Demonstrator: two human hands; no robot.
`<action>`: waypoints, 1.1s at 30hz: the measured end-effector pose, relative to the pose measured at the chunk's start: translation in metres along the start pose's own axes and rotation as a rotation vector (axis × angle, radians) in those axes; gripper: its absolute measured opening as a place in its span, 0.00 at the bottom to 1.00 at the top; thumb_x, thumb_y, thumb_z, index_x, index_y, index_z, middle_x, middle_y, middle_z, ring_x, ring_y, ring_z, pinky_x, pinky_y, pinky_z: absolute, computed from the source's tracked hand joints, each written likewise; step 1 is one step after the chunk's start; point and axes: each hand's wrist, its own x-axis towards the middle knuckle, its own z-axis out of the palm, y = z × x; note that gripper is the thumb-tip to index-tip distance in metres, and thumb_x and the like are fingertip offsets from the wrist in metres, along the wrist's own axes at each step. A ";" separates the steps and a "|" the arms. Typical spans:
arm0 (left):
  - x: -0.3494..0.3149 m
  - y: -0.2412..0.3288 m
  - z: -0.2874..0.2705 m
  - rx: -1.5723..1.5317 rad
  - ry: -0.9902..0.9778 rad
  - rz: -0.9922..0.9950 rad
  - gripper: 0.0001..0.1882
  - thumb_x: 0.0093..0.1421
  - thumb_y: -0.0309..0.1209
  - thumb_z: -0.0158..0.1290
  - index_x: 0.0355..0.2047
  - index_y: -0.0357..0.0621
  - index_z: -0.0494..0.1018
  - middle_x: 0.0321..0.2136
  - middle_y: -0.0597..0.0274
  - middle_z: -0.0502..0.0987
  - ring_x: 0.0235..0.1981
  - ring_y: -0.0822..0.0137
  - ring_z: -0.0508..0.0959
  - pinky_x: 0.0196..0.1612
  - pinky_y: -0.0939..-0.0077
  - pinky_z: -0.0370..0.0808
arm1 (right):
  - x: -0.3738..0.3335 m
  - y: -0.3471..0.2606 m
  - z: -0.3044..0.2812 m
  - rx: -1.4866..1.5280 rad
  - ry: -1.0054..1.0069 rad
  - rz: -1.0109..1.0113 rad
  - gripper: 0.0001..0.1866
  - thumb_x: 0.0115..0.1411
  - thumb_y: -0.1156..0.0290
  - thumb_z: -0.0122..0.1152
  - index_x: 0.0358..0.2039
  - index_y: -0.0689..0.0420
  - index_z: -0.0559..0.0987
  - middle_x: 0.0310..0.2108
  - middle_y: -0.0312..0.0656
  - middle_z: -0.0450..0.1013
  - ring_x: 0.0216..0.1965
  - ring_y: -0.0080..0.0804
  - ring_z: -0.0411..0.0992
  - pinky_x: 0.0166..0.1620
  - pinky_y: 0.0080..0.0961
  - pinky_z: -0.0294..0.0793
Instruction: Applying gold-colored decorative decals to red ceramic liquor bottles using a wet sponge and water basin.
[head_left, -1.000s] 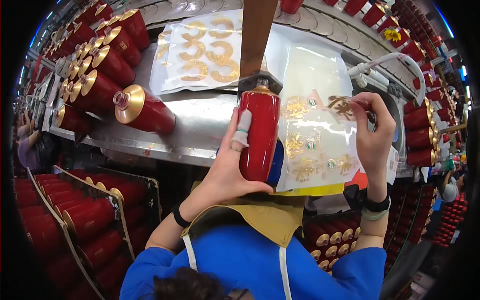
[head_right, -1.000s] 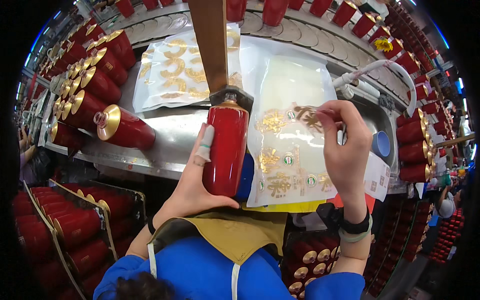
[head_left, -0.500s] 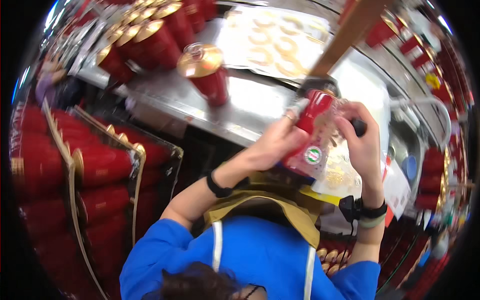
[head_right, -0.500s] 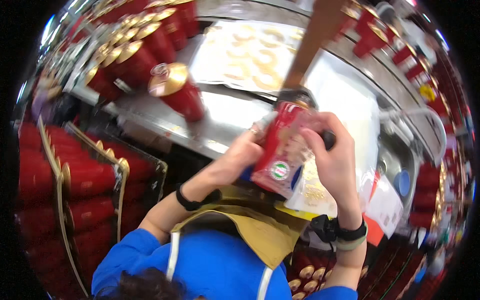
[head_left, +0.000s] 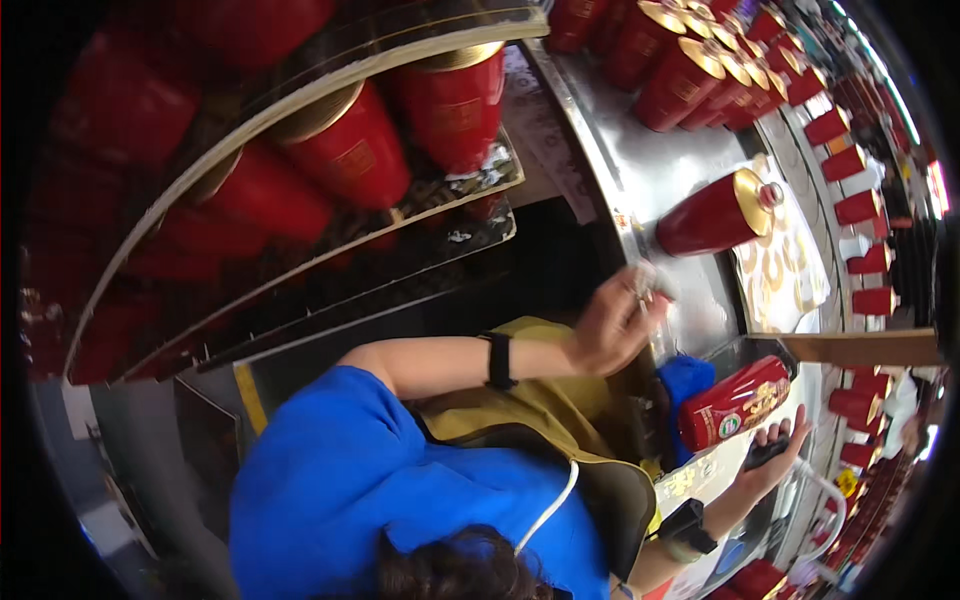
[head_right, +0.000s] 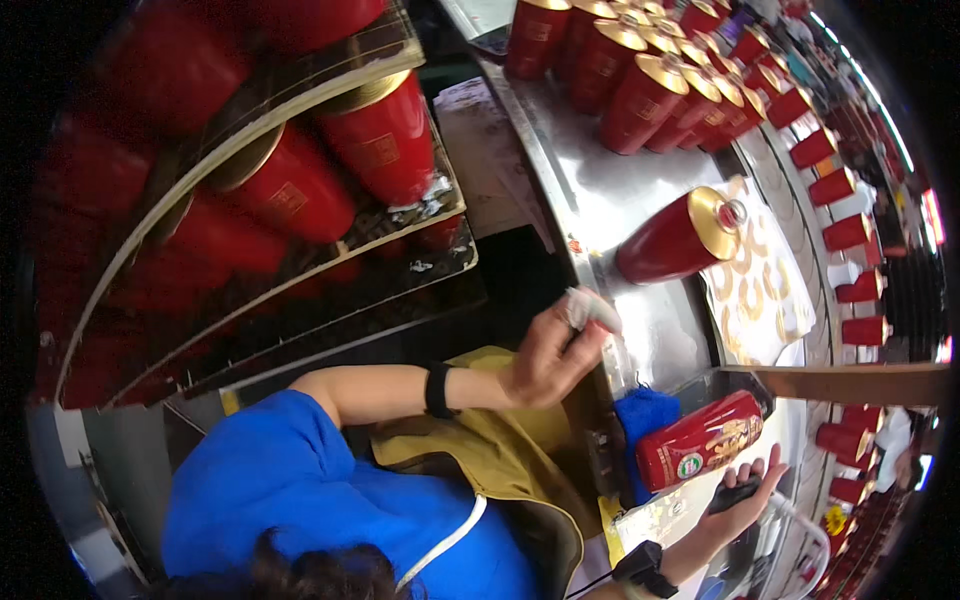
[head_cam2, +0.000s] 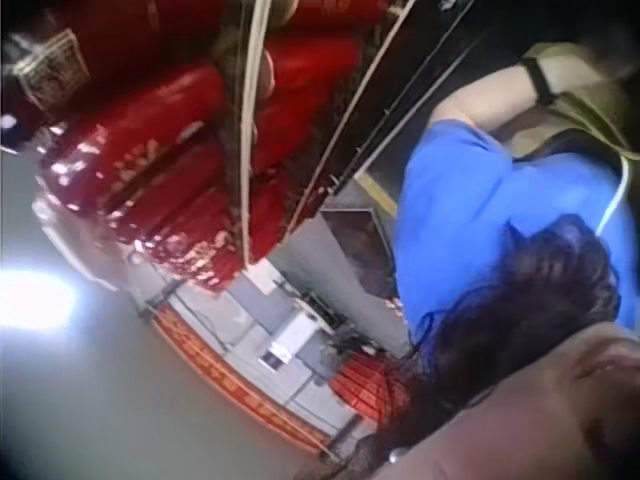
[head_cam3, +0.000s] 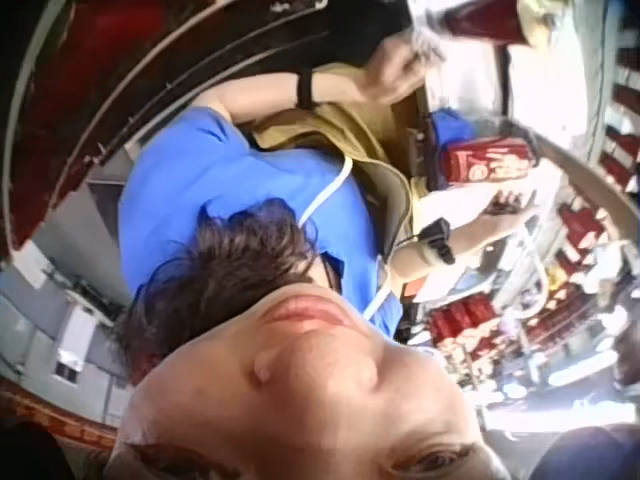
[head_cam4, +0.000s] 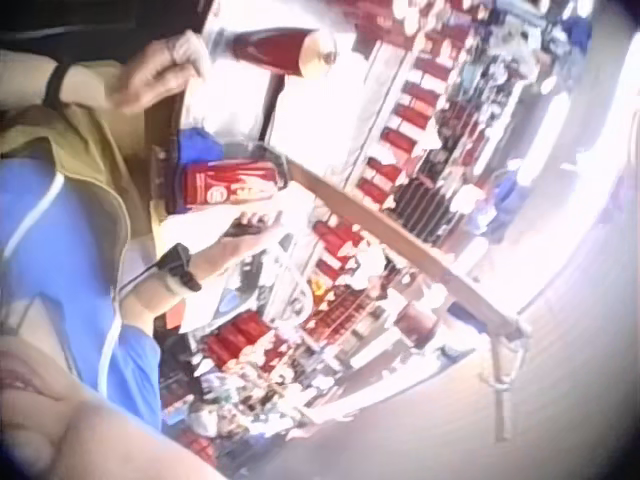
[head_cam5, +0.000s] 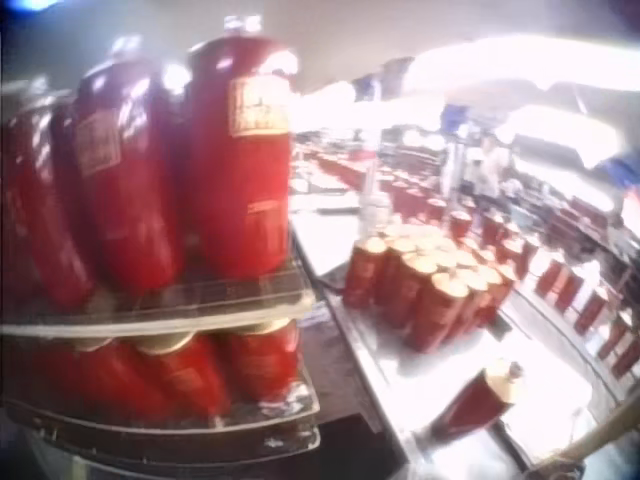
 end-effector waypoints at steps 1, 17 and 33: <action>-0.007 -0.017 -0.016 -0.105 0.094 -0.086 0.09 0.72 0.32 0.49 0.46 0.40 0.70 0.37 0.60 0.74 0.38 0.69 0.74 0.43 0.74 0.72 | -0.006 -0.001 0.000 -0.046 -0.029 0.032 0.29 0.72 0.53 0.57 0.64 0.60 0.70 0.30 0.27 0.61 0.24 0.11 0.57 0.22 0.12 0.59; 0.108 -0.300 -0.042 -0.323 1.042 -0.692 0.35 0.61 0.44 0.62 0.61 0.37 0.64 0.53 0.48 0.77 0.54 0.52 0.77 0.55 0.58 0.74 | -0.076 -0.012 -0.019 -0.217 0.152 -0.231 0.28 0.69 0.51 0.61 0.60 0.61 0.74 0.36 0.31 0.63 0.26 0.12 0.60 0.23 0.14 0.61; 0.099 -0.198 -0.058 -0.475 0.641 -0.824 0.35 0.69 0.46 0.45 0.71 0.43 0.54 0.63 0.51 0.70 0.61 0.55 0.71 0.62 0.64 0.68 | -0.091 -0.015 -0.009 -0.244 0.089 -0.249 0.29 0.72 0.51 0.57 0.62 0.61 0.71 0.35 0.31 0.65 0.26 0.13 0.60 0.25 0.14 0.60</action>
